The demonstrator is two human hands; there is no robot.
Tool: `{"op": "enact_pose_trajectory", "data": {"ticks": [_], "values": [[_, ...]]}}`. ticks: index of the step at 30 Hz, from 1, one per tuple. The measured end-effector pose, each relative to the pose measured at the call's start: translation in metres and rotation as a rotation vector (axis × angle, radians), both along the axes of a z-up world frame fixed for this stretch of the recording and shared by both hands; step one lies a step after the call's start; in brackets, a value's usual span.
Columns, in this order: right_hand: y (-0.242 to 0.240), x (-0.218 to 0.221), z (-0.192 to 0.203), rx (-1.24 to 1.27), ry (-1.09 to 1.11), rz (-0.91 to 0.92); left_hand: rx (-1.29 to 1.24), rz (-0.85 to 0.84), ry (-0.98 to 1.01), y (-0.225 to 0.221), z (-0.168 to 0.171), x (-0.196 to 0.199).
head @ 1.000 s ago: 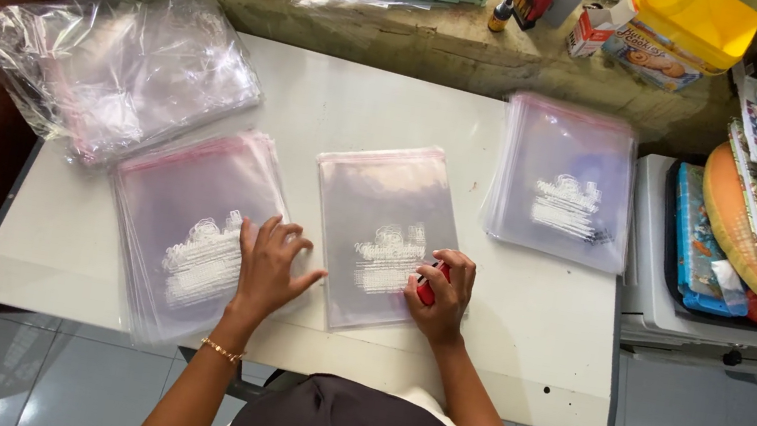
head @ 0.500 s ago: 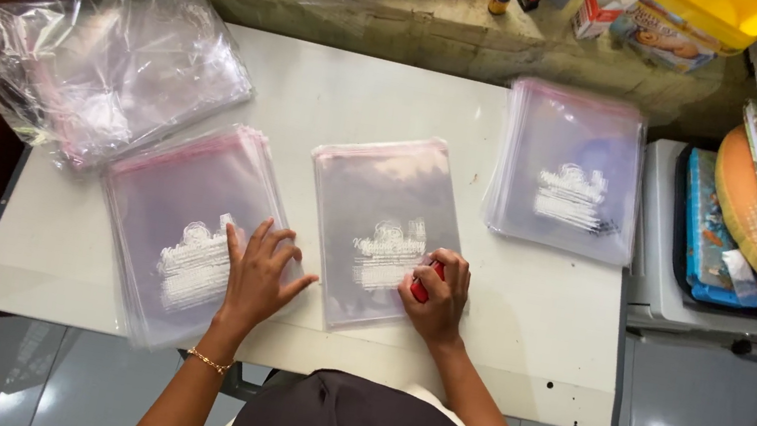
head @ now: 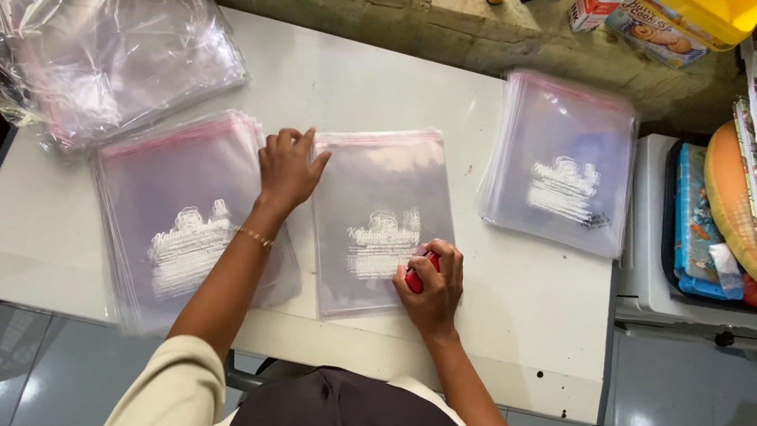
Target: The person labels plastic bags by pressing a stamp onto a white rectangular area on the center of each bag.
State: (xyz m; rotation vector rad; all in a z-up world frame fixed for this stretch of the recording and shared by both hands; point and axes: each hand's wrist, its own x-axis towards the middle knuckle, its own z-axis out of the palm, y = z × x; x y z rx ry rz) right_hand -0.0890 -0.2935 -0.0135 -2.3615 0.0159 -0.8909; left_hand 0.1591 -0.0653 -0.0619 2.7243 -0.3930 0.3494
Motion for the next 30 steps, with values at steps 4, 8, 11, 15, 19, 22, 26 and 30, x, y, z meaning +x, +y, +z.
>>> {"op": "enact_pose_trajectory", "data": {"ticks": [4, 8, 11, 15, 19, 22, 26, 30], "values": [[-0.001, 0.002, -0.002, -0.007, -0.025, -0.016, -0.026, -0.020, 0.030, -0.012, -0.001, 0.011], [-0.001, 0.001, 0.003, -0.012, -0.028, -0.006, -0.187, -0.101, 0.033, -0.016, 0.004, 0.000], [-0.001, 0.001, -0.001, 0.000, -0.024, -0.005, -0.438, -0.268, 0.100, -0.014, 0.016, -0.016], [0.001, 0.002, -0.003, 0.002, -0.012, -0.025, -0.607, -0.664, 0.459, -0.002, 0.051, -0.057], [0.002, 0.000, 0.000, 0.008, 0.000, -0.025, -0.658, -0.670, 0.615, 0.003, 0.057, -0.060], [0.002, 0.001, 0.002, 0.004, -0.006, -0.022, -0.921, -0.671, 0.774, -0.005, 0.052, -0.039], [0.002, 0.001, -0.001, -0.001, -0.024, -0.028, -0.314, -0.189, 0.043, -0.018, 0.024, -0.013], [0.002, 0.001, 0.000, -0.011, -0.042, -0.032, 0.033, -0.093, -0.145, -0.025, -0.008, -0.011]]}}
